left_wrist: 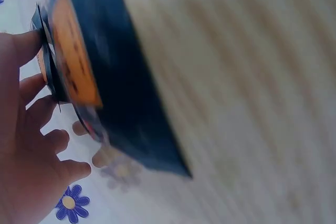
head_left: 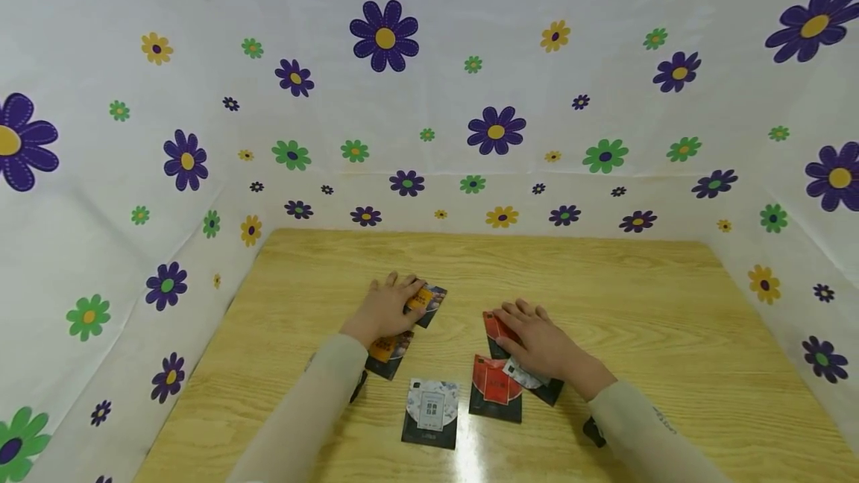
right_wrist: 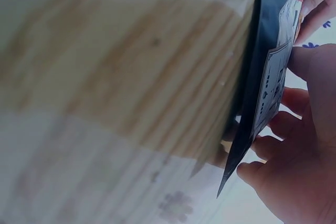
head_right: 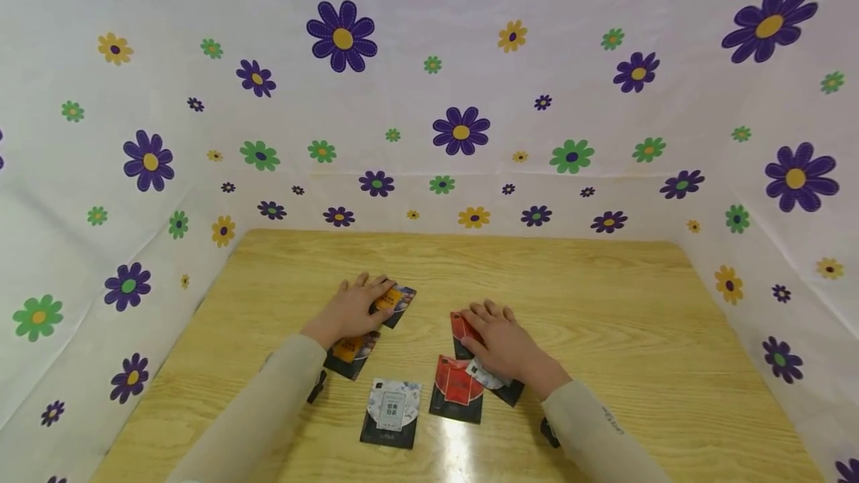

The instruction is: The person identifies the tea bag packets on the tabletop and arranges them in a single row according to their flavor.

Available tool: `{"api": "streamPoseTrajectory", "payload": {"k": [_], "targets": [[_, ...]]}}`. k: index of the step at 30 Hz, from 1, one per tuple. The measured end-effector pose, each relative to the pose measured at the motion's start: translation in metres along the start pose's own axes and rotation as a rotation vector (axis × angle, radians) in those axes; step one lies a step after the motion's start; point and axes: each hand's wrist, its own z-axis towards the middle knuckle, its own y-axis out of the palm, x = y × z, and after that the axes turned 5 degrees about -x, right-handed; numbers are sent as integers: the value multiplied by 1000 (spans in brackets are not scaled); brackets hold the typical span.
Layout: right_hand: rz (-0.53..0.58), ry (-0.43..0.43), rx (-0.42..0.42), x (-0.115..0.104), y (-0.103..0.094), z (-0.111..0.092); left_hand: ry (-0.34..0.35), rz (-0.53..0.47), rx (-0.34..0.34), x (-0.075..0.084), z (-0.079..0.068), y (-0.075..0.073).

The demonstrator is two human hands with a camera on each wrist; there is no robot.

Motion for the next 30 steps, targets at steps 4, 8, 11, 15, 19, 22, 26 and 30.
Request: {"api": "streamPoseTrajectory", "payload": {"k": [4, 8, 11, 15, 19, 22, 26, 30], "targets": [[12, 7, -9, -1, 0, -2, -29, -36, 5, -9, 2, -4], [16, 5, -13, -3, -1, -2, -62, -63, 19, -21, 3, -8], [8, 4, -16, -4, -1, -3, -87, -80, 28, -30, 2, -11], [3, 9, -19, -3, -1, -2, -111, -67, 28, -42, 1, -15], [0, 11, -20, -2, -1, -1, -129, -40, 46, -51, 3, -20], [-3, 13, -26, -2, -2, 0, -150, -43, 56, -55, 4, -23], [-8, 15, -32, 0, -2, 0, -181, -72, 54, -60, 8, -24], [-10, 13, -33, -1, -1, 2, -222, -107, 64, -69, 7, -26]]}}
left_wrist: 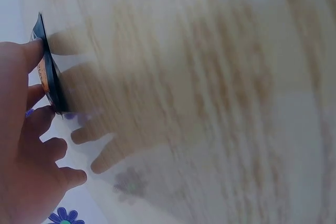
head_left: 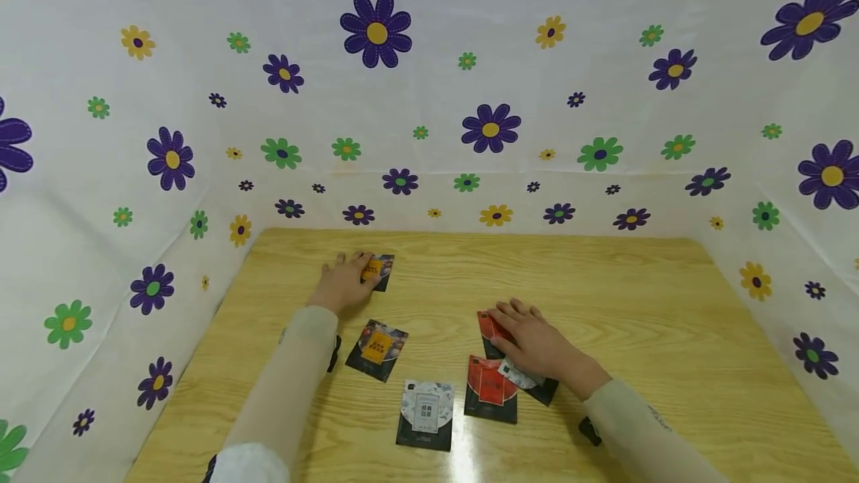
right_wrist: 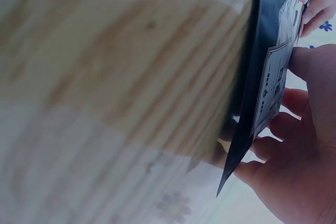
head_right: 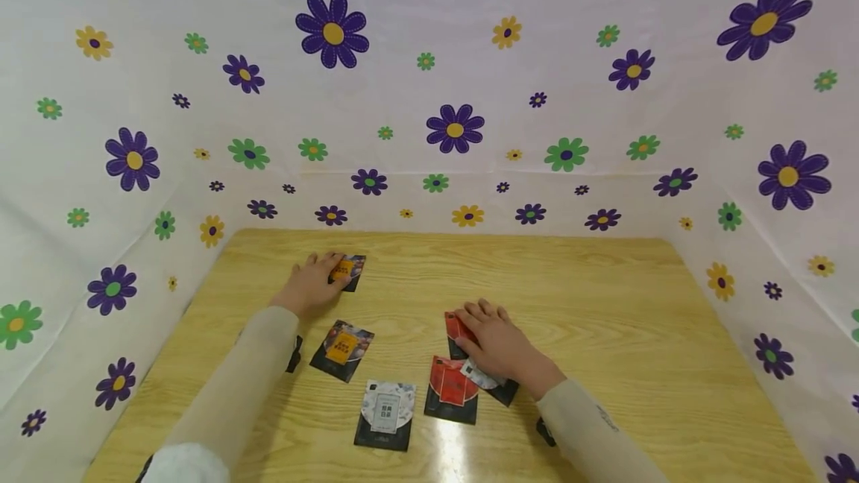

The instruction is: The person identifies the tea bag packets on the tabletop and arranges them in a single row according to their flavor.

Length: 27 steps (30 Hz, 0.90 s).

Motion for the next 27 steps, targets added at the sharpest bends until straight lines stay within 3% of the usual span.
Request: {"api": "streamPoseTrajectory", "payload": {"k": [12, 27], "targets": [[5, 7, 0, 2, 0, -1, -39, -24, 3, -20, 12, 2], [12, 8, 3, -6, -4, -1, -19, -82, -16, -28, 3, -6]]}}
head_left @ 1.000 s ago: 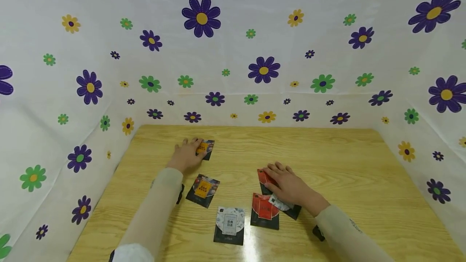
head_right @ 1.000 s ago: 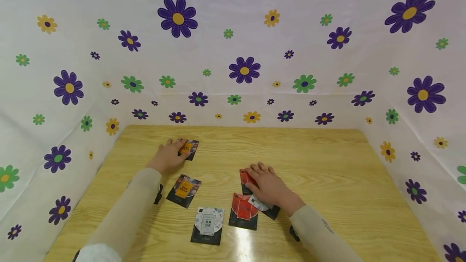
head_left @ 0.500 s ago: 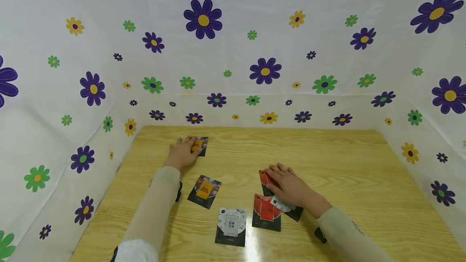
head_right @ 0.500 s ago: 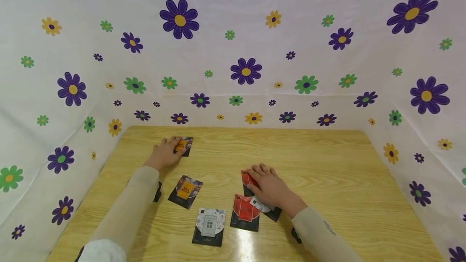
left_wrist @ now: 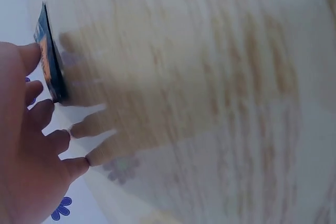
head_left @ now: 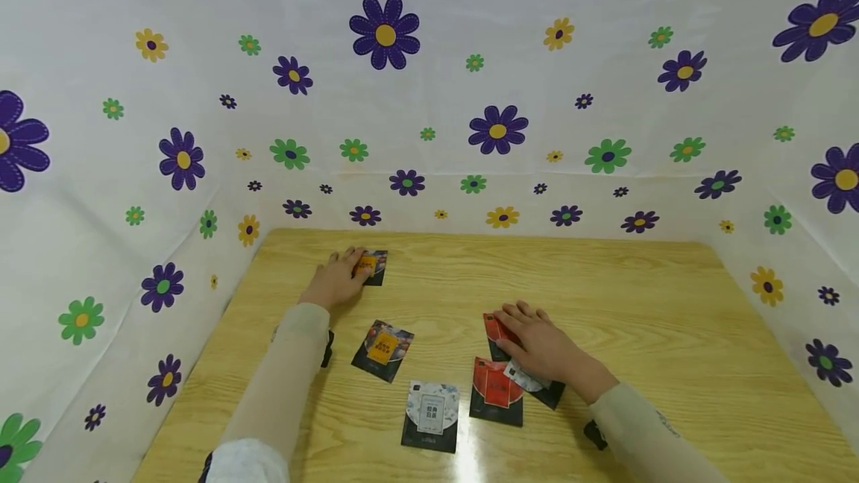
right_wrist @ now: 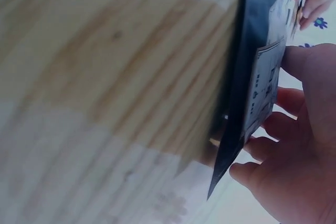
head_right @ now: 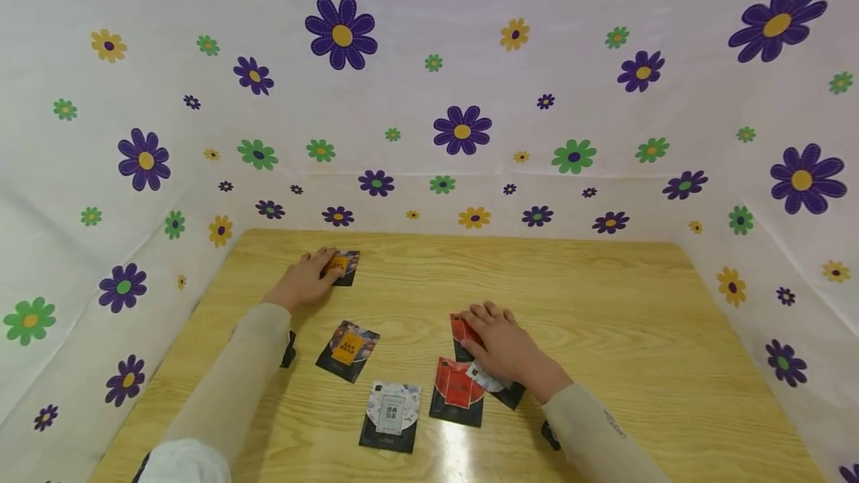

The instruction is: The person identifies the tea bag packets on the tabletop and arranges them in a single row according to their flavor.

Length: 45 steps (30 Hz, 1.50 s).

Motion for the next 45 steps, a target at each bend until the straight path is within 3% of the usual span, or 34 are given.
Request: {"api": "streamPoseTrajectory", "payload": {"k": [10, 23, 31, 45], "targets": [[31, -3, 39, -11, -5, 10, -22, 34, -33, 0, 0, -3], [61, -137, -8, -64, 11, 41, -35, 3, -35, -4, 1, 3], [56, -200, -87, -94, 21, 54, -29, 17, -21, -5, 3, 2], [-83, -257, -147, -127, 35, 69, -36, 13, -10, -4, 1, 1]]}}
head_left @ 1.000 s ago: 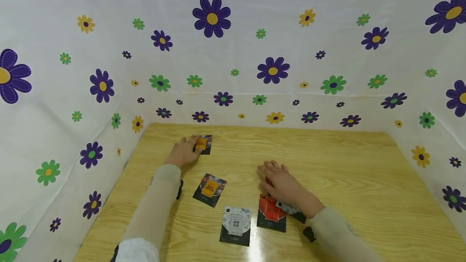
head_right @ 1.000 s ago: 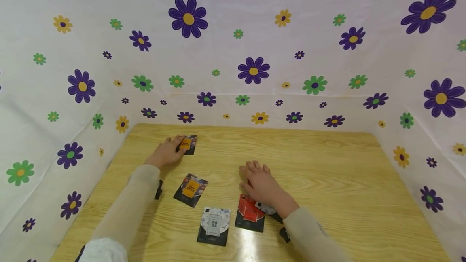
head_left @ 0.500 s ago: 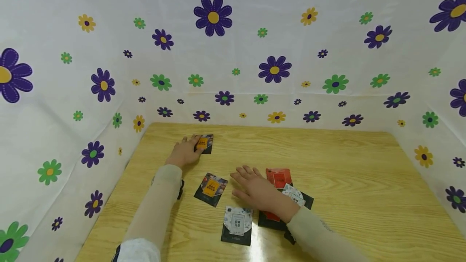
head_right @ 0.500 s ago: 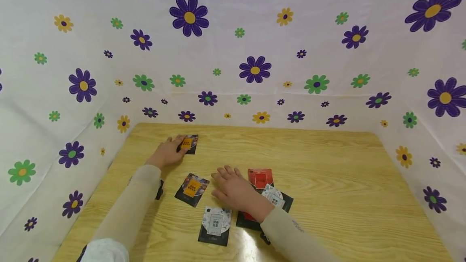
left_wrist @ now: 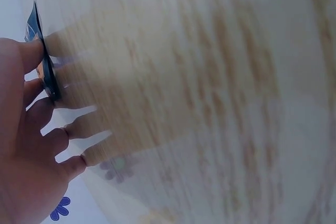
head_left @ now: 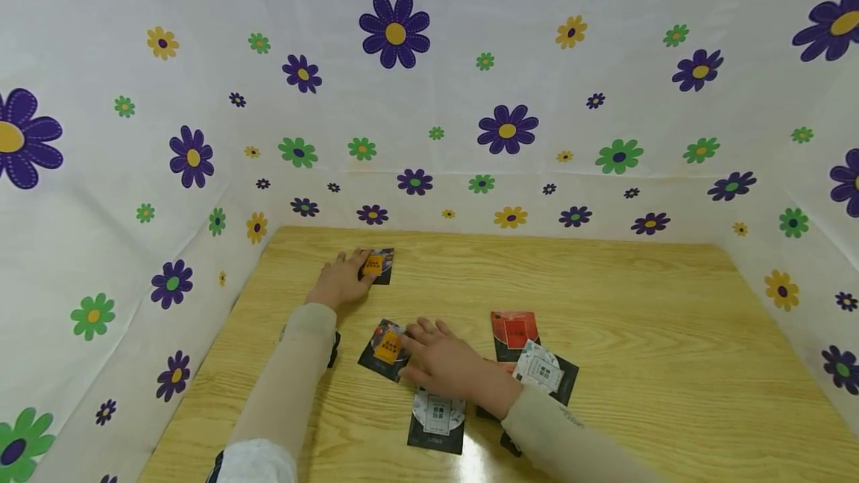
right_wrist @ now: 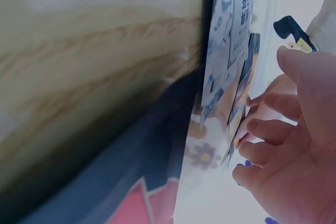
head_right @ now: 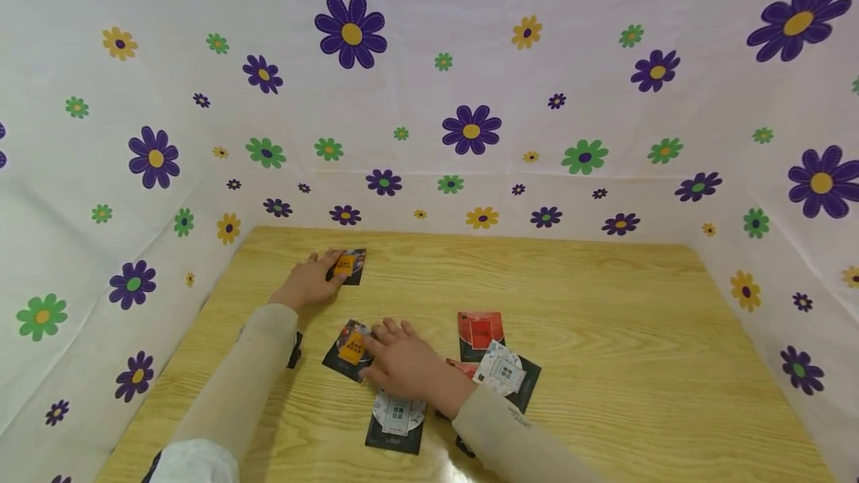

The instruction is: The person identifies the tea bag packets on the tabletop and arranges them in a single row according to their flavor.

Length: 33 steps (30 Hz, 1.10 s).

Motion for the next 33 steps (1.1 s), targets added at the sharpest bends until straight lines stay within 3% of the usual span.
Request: {"api": "streamPoseTrajectory", "payload": {"k": [11, 23, 33], "targets": [[25, 23, -90, -10, 4, 7, 10, 16, -3, 1, 0, 1], [-94, 33, -23, -13, 9, 8, 19, 29, 12, -1, 2, 3], [-124, 45, 4, -10, 10, 11, 25, 36, 20, 1, -1, 0]]}}
